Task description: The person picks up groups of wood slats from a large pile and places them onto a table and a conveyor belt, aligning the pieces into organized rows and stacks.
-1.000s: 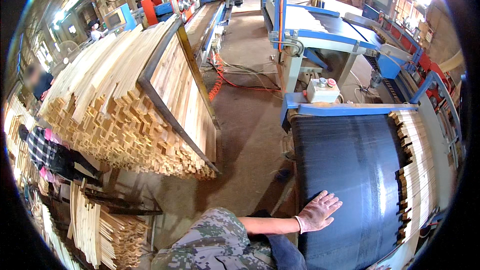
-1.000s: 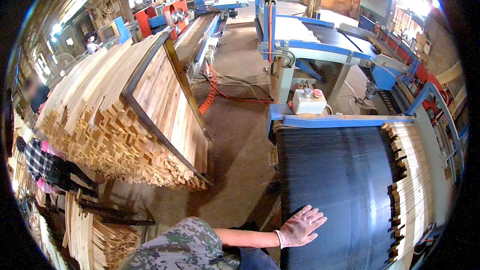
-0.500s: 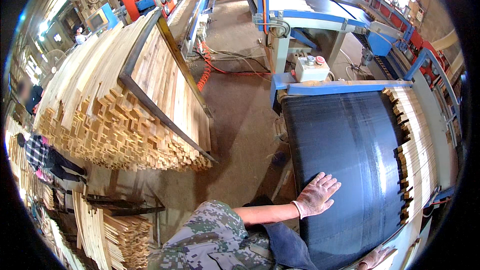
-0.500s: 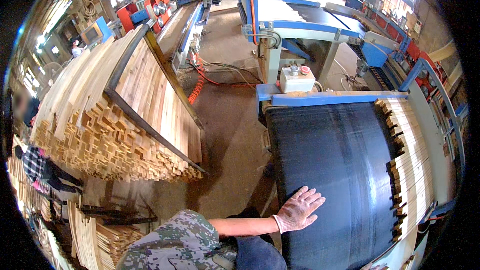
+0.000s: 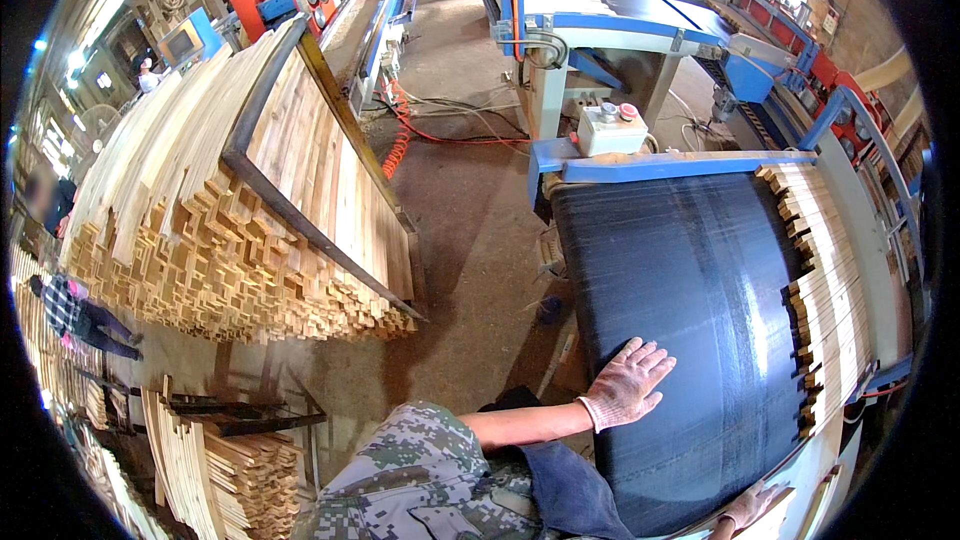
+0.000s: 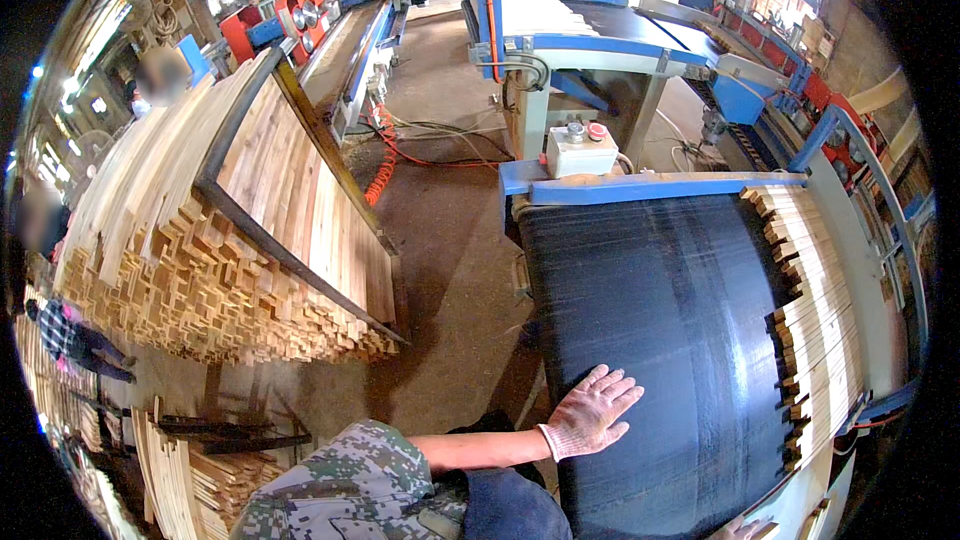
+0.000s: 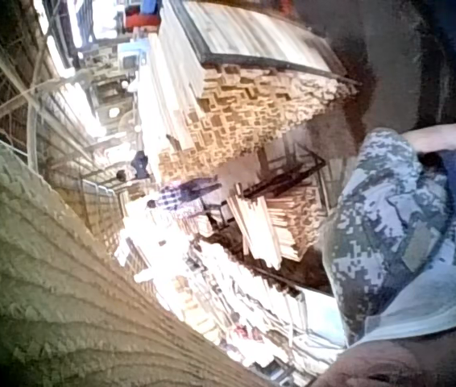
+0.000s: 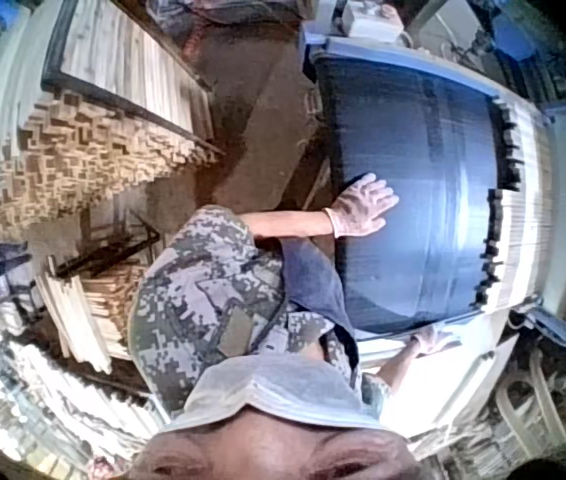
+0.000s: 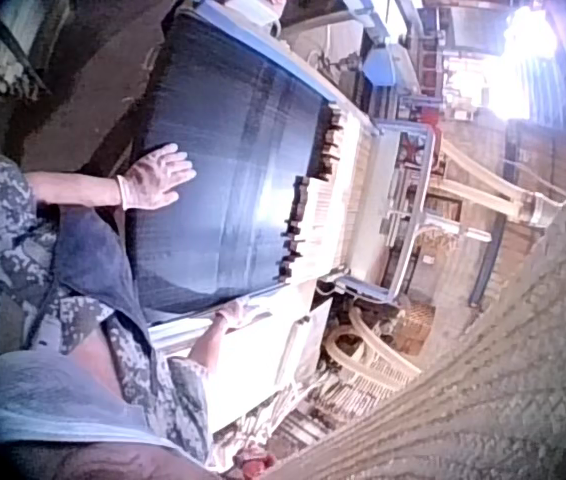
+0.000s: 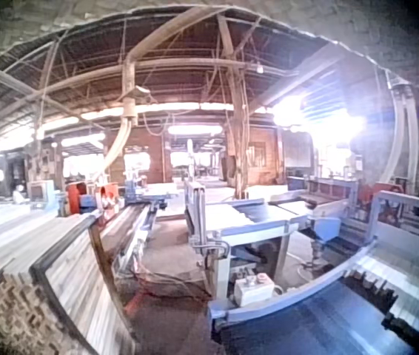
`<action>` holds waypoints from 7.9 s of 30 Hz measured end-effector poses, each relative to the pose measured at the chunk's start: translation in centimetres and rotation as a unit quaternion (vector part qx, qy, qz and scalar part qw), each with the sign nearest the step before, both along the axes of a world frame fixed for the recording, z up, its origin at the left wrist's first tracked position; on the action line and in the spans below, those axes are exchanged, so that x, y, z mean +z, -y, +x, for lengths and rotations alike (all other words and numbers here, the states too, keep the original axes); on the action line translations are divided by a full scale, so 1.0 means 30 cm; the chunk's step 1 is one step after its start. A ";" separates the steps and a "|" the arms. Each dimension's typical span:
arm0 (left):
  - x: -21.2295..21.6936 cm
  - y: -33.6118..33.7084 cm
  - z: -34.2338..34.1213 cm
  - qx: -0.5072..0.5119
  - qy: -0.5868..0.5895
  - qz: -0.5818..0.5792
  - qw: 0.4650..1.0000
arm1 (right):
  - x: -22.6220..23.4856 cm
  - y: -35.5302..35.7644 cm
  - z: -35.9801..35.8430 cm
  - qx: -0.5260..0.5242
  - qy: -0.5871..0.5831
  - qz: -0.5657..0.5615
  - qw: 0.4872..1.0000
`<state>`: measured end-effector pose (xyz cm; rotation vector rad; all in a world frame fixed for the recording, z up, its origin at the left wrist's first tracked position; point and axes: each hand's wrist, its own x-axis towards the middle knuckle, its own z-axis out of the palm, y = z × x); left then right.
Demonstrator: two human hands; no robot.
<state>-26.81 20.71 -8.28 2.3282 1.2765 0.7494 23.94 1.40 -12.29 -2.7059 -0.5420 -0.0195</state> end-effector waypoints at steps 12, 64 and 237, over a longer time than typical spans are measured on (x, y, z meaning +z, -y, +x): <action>0.003 0.003 -0.005 -0.013 -0.019 -0.042 0.999 | 0.016 0.012 0.015 0.055 0.018 -0.069 0.996; -0.041 0.013 0.037 -0.001 0.052 -0.031 0.998 | -0.073 -0.566 -0.948 0.421 -0.370 0.197 0.804; -0.158 3.750 1.660 -0.709 -0.330 -0.513 0.354 | -0.652 3.484 -1.058 -0.651 -0.276 0.415 0.572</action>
